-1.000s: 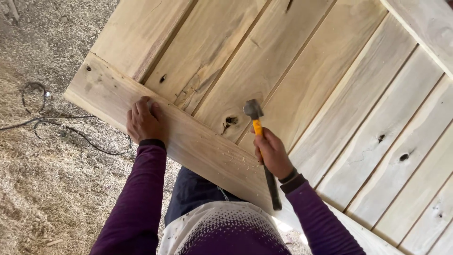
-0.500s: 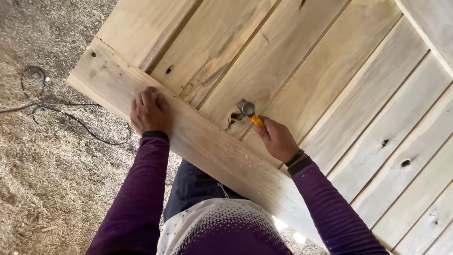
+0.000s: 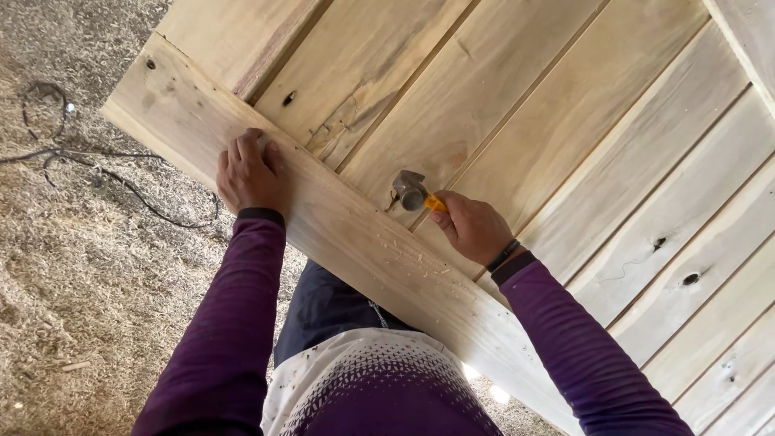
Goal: Driving nails into a wooden door frame using a hammer in a woodworking workshop.
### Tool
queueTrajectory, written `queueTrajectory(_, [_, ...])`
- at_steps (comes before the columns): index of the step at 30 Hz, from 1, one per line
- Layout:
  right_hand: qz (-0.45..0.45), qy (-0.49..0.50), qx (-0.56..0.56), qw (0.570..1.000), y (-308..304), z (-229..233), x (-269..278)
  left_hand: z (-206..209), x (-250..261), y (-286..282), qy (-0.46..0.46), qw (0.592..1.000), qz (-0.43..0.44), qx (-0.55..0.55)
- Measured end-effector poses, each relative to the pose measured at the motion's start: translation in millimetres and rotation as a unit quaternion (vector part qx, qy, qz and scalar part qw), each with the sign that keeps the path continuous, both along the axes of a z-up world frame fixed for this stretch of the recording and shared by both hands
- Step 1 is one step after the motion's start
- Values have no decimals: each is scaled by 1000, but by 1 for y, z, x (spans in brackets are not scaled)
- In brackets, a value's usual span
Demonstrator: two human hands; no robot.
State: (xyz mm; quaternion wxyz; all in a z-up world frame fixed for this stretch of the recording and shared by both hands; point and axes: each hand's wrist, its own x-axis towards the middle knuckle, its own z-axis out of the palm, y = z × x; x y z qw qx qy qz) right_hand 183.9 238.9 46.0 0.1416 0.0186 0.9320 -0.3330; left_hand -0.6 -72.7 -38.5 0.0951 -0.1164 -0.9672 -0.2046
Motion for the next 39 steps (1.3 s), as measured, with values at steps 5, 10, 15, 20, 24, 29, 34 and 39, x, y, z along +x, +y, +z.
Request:
queueTrajectory(5, [32,-48,46,997,-6,-6,0,-4,-1,-3,-5,1000,1,2])
queueTrajectory(10, [0,59,91,994,-20,-12,11,0,-1,1,-7,1000,-1,-3])
queueTrajectory(15, [-76,-18,127,989,-42,-20,9,8,2,4,-5,1000,-9,-8])
queueTrajectory(20, [-199,21,-11,980,-62,-13,16,16,3,4,-1,1000,-5,-14])
queueTrajectory(24, [-265,87,-104,955,-51,-1,50,15,14,16,-43,998,-34,-11])
queueTrajectory(29, [-357,36,-72,931,-36,4,91,8,68,91,-150,935,-308,-95])
queueTrajectory(34, [-394,29,-83,915,-53,-17,142,19,78,129,-146,899,-340,-233])
queueTrajectory(39, [-404,84,-87,907,-70,-39,165,37,62,155,-250,855,-341,-300])
